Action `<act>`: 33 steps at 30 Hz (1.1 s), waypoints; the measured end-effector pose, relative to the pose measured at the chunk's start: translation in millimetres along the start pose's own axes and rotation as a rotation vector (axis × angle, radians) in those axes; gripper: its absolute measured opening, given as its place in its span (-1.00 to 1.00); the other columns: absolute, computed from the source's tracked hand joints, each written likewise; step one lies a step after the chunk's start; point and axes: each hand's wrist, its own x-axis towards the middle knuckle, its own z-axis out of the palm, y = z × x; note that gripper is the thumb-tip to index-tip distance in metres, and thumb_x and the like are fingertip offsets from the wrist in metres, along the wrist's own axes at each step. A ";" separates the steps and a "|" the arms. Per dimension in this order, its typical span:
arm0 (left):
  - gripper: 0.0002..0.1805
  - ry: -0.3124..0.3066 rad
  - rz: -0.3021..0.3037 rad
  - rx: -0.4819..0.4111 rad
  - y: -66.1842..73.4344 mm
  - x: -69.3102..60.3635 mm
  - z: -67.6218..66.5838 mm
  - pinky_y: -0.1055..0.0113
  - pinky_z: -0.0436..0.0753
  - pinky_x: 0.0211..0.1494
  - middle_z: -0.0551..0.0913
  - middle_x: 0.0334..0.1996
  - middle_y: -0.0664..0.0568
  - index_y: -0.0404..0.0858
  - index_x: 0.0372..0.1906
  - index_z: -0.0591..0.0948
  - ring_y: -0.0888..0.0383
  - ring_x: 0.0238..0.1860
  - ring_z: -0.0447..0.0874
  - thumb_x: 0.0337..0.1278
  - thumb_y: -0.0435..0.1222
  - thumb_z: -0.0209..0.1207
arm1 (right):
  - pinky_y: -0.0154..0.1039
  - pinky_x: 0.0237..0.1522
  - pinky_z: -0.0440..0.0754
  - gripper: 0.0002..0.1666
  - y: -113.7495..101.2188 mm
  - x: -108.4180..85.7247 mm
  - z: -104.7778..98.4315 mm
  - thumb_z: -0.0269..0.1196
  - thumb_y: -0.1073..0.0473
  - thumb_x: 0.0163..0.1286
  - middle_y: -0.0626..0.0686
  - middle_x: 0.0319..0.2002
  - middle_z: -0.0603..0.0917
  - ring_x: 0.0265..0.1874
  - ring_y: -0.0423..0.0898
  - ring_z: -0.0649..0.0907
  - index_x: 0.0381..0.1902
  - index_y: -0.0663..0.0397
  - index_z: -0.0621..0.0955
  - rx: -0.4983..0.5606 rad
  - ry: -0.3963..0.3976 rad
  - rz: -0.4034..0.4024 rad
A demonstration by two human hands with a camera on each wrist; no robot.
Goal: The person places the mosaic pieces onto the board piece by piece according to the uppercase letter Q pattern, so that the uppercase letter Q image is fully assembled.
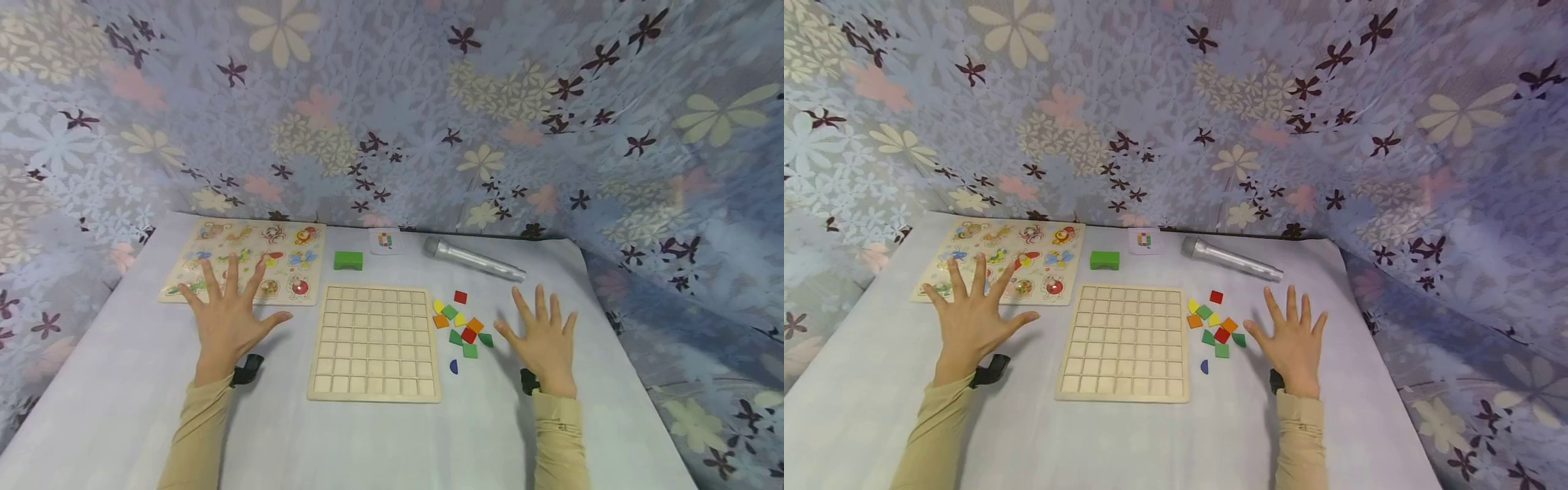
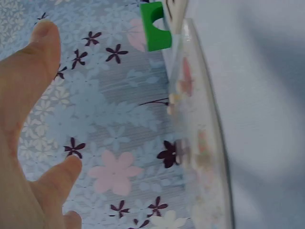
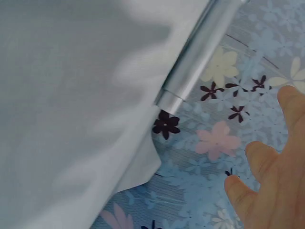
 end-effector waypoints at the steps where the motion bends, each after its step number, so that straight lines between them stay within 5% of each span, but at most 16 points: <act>1: 0.14 0.003 0.003 0.004 -0.3 1.2 0.5 -0.59 -0.41 0.30 -0.17 0.57 -0.18 0.17 0.53 0.04 -0.37 0.51 -0.53 -0.22 0.56 0.01 | 0.55 0.35 -0.27 -0.03 0.5 1.0 1.4 -0.06 -0.50 0.33 0.32 0.54 -0.08 0.48 0.44 -0.05 0.55 -0.27 -0.01 0.005 -0.002 0.000; 6: 0.15 -0.031 0.020 -0.020 -2.2 4.6 -3.5 -0.60 -0.32 0.30 -0.08 0.55 -0.25 0.05 0.51 0.15 -0.44 0.51 -0.37 -0.21 0.56 0.00 | 0.53 0.36 -0.24 -0.04 1.6 3.3 11.4 -0.06 -0.49 0.34 0.31 0.54 -0.09 0.48 0.43 -0.05 0.55 -0.28 -0.01 0.040 -0.035 0.013; 9: 0.12 -0.167 0.058 -0.098 2.3 5.5 -6.8 -0.56 -0.24 0.36 -0.05 0.54 -0.29 -0.06 0.52 0.13 -0.45 0.50 -0.29 -0.10 0.46 0.08 | 0.54 0.33 -0.08 -0.10 3.9 6.1 15.6 -0.10 -0.42 0.41 0.35 0.53 -0.05 0.44 0.48 0.03 0.56 -0.21 -0.01 0.162 -0.085 0.029; 11: 0.09 -0.276 0.106 -0.196 9.1 5.9 -5.5 -0.47 -0.10 0.42 0.02 0.51 -0.34 -0.16 0.51 0.13 -0.44 0.50 -0.15 -0.03 0.34 0.17 | 0.50 0.34 -0.01 -0.18 7.3 9.8 18.9 -0.15 -0.33 0.49 0.35 0.52 0.00 0.43 0.47 0.07 0.56 -0.14 0.00 0.343 -0.118 0.050; 13: 0.07 -0.389 0.157 -0.320 18.1 5.1 -1.6 -0.36 0.03 0.46 0.09 0.48 -0.36 -0.23 0.50 0.12 -0.40 0.48 -0.02 0.00 0.22 0.26 | 0.35 0.33 0.18 -0.26 10.1 13.5 24.0 -0.20 -0.23 0.55 0.33 0.49 0.13 0.33 0.39 0.28 0.55 -0.06 0.05 0.559 -0.111 0.099; 17: 0.04 -0.563 0.235 -0.535 33.5 -2.3 12.6 -0.23 0.20 0.46 0.16 0.47 -0.34 -0.28 0.48 0.18 -0.34 0.46 0.11 -0.06 0.06 0.39 | -0.28 0.08 0.46 -0.35 3.8 19.4 39.6 -0.09 -0.15 0.54 0.18 0.35 0.46 -0.09 -0.14 0.59 0.47 -0.01 0.25 0.883 -0.003 0.280; 21: 0.10 -0.609 0.301 -0.562 37.0 -9.3 26.9 -0.24 0.12 0.49 0.07 0.49 -0.36 -0.35 0.43 0.24 -0.35 0.49 0.00 -0.23 0.02 0.48 | -0.59 -0.25 0.51 -0.41 -21.7 32.4 54.0 0.13 -0.05 0.46 0.11 0.19 0.60 -0.35 -0.42 0.56 0.37 0.00 0.42 1.010 0.064 0.405; 27: 0.21 -0.564 0.339 -0.556 34.3 -14.9 40.4 -0.27 0.04 0.50 0.00 0.49 -0.42 -0.43 0.42 0.23 -0.38 0.50 -0.10 -0.41 0.02 0.55 | -0.54 -0.24 0.51 -0.45 -49.8 49.7 65.7 0.24 0.10 0.38 0.13 0.18 0.63 -0.23 -0.30 0.56 0.31 -0.01 0.47 0.951 -0.009 0.324; 33: 0.27 -0.575 0.394 -0.575 40.6 -11.0 49.6 -0.30 -0.02 0.50 -0.06 0.49 -0.43 -0.40 0.46 0.16 -0.38 0.51 -0.16 -0.38 0.12 0.50 | -0.05 0.17 0.50 -0.39 -53.3 64.6 59.5 0.28 0.22 0.30 0.18 0.15 0.65 0.11 0.12 0.56 0.32 0.05 0.47 0.788 -0.018 0.233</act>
